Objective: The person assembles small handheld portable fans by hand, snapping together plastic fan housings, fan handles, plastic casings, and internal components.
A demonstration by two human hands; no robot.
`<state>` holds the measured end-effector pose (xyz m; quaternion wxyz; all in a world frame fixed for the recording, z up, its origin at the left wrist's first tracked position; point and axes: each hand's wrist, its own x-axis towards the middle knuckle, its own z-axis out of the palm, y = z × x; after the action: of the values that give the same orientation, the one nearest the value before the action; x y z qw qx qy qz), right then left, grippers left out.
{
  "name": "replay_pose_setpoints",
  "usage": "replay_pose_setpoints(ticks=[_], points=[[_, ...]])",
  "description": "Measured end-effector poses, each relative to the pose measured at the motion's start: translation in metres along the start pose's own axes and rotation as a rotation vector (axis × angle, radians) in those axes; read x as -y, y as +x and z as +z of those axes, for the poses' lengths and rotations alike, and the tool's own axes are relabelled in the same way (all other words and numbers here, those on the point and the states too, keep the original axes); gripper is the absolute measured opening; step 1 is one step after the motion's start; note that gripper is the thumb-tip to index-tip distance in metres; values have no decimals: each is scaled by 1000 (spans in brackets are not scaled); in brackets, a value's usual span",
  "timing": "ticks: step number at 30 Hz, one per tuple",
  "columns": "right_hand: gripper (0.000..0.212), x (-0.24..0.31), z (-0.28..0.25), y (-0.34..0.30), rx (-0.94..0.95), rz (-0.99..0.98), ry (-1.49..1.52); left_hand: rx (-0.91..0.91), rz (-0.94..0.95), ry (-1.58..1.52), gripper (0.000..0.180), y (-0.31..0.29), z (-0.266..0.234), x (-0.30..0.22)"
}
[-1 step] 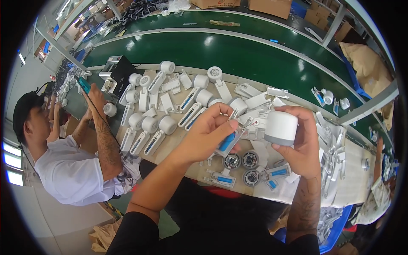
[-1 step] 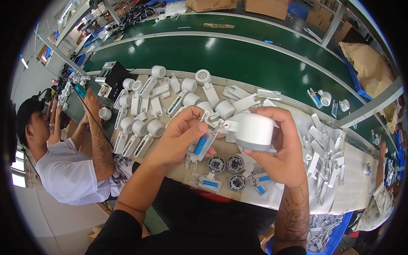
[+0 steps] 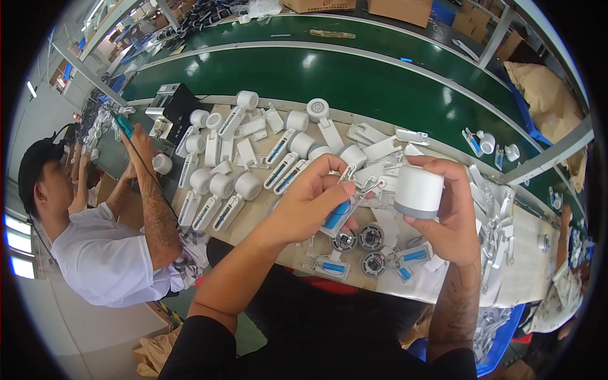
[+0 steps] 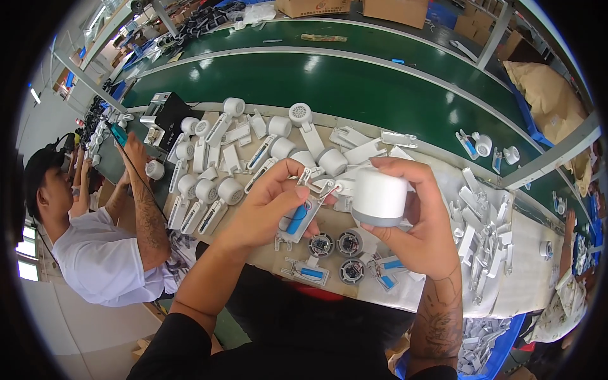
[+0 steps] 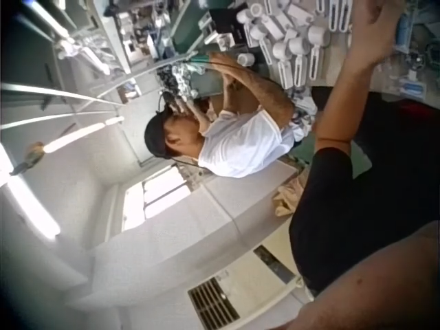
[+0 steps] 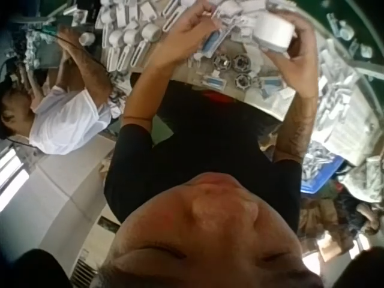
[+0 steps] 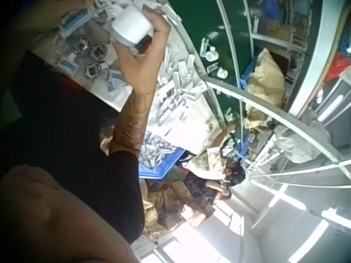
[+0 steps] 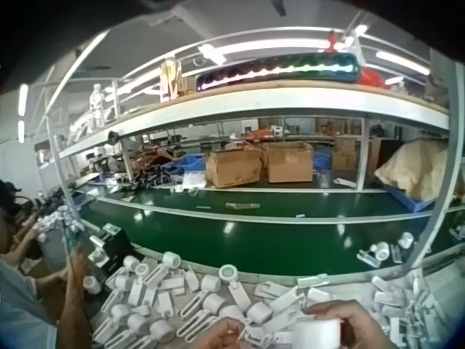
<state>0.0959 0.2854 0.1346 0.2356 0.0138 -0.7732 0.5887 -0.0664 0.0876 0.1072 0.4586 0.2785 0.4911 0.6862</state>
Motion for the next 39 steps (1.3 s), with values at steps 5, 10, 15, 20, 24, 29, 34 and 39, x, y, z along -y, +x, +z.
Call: replay_pose_setpoints(ticks=[5,10,15,20,24,29,34,39], points=[[66,-16,1,-18,114,423,500,-40,82,-102,17,0,20,4],[60,-31,30,-34,67,743,1265,28,339,242,21,-8,20,12],[63,-31,36,-39,-100,567,919,9,336,50,26,-13,23,8],[80,-18,16,-14,-219,162,392,-24,105,-8,32,-14,29,2],[80,6,9,7,-51,160,249,41,-38,-39,27,-15,32,3],[77,10,3,14,10,161,235,36,-80,-122,19,-17,36,-3],[76,15,-6,11,14,157,242,0,-47,-81,15,-13,43,2],[68,21,-24,18,165,234,149,-37,-81,10,15,-11,51,7]])
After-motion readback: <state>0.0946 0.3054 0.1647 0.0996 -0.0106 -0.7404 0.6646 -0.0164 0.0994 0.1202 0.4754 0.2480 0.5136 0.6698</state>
